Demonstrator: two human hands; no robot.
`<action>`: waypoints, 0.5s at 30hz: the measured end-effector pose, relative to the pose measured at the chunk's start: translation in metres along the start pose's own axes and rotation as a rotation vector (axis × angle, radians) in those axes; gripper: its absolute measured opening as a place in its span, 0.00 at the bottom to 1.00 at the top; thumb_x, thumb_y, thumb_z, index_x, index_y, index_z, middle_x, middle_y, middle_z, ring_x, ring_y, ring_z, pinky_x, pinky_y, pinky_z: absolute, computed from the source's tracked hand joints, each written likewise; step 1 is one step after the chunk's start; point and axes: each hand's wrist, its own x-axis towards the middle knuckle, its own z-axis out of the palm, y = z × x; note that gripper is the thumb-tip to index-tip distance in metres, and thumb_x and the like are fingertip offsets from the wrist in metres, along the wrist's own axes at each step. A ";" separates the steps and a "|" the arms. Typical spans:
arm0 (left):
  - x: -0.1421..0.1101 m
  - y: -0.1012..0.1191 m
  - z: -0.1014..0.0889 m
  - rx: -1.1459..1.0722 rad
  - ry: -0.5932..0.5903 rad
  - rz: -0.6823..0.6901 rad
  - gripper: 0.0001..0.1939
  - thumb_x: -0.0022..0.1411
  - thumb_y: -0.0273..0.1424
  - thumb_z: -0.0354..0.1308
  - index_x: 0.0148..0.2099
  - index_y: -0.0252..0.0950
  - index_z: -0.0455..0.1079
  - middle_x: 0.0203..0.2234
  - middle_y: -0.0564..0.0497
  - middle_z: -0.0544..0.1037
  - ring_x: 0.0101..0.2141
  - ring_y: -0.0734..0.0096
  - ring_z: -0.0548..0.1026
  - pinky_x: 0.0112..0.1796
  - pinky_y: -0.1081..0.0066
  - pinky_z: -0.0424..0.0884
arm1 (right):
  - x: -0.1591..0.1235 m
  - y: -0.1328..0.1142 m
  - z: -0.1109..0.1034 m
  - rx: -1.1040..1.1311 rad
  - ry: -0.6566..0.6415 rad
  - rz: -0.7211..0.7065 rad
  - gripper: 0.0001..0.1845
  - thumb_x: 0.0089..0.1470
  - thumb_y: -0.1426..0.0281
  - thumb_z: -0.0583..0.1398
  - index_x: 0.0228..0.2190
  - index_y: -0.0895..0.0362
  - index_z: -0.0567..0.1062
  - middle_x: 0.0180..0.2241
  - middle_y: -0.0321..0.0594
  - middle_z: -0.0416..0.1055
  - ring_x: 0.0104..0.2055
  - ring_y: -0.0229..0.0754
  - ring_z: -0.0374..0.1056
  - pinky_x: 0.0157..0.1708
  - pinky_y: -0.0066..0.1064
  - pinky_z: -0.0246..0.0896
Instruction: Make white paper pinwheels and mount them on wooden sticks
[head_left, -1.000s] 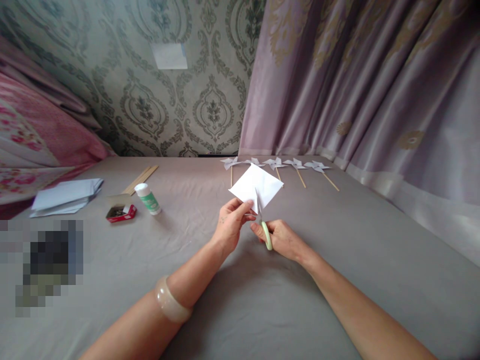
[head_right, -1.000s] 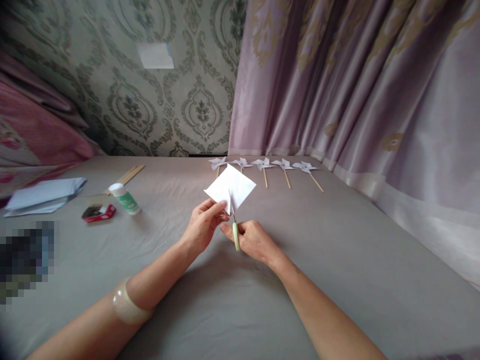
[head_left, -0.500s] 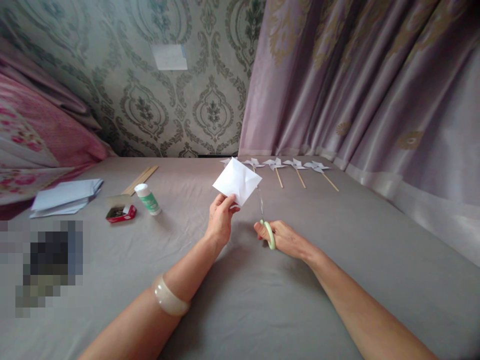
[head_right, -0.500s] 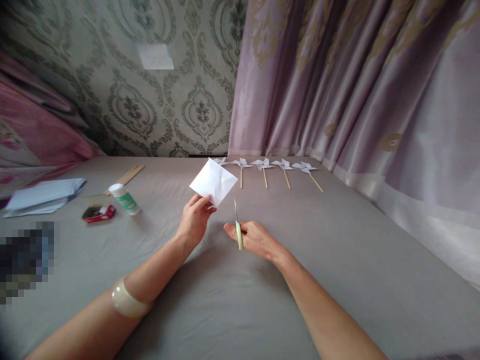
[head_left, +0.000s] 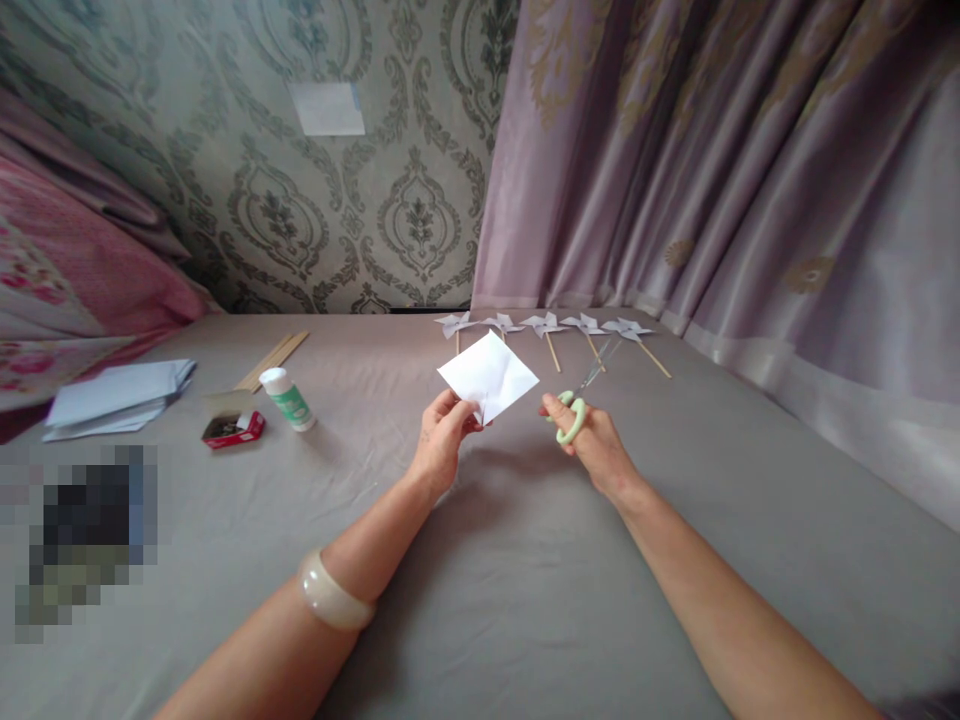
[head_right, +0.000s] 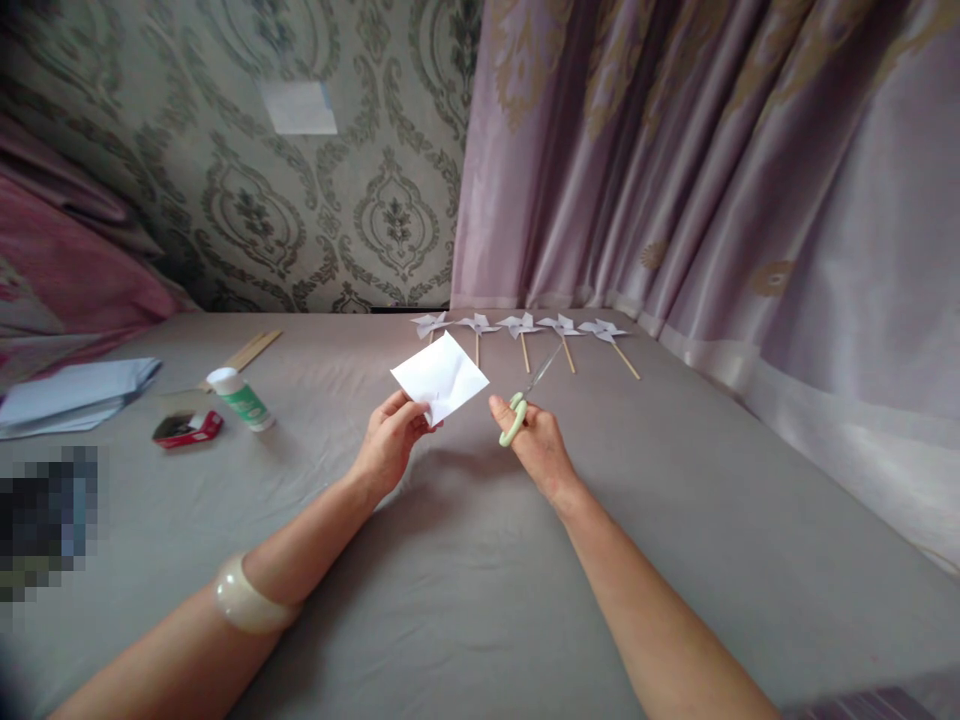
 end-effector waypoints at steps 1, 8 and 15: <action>0.000 0.000 0.000 0.012 -0.008 0.008 0.10 0.43 0.30 0.60 0.32 0.34 0.72 0.24 0.53 0.74 0.23 0.77 0.68 0.28 0.74 0.64 | 0.000 0.000 -0.001 0.019 0.004 -0.002 0.28 0.47 0.45 0.57 0.25 0.59 0.71 0.15 0.27 0.52 0.19 0.33 0.49 0.22 0.30 0.44; -0.001 -0.002 0.000 0.063 -0.060 -0.001 0.04 0.42 0.29 0.59 0.24 0.34 0.69 0.19 0.56 0.70 0.22 0.78 0.65 0.27 0.76 0.62 | 0.004 -0.001 -0.007 0.176 0.019 0.001 0.23 0.45 0.50 0.61 0.20 0.57 0.67 0.15 0.28 0.53 0.19 0.32 0.49 0.19 0.28 0.43; -0.003 -0.001 0.000 0.154 -0.095 -0.070 0.04 0.40 0.30 0.58 0.23 0.34 0.71 0.19 0.55 0.70 0.23 0.76 0.64 0.28 0.76 0.60 | 0.006 -0.001 -0.009 0.234 -0.024 -0.012 0.20 0.42 0.54 0.64 0.21 0.57 0.66 0.16 0.27 0.52 0.19 0.31 0.48 0.18 0.26 0.43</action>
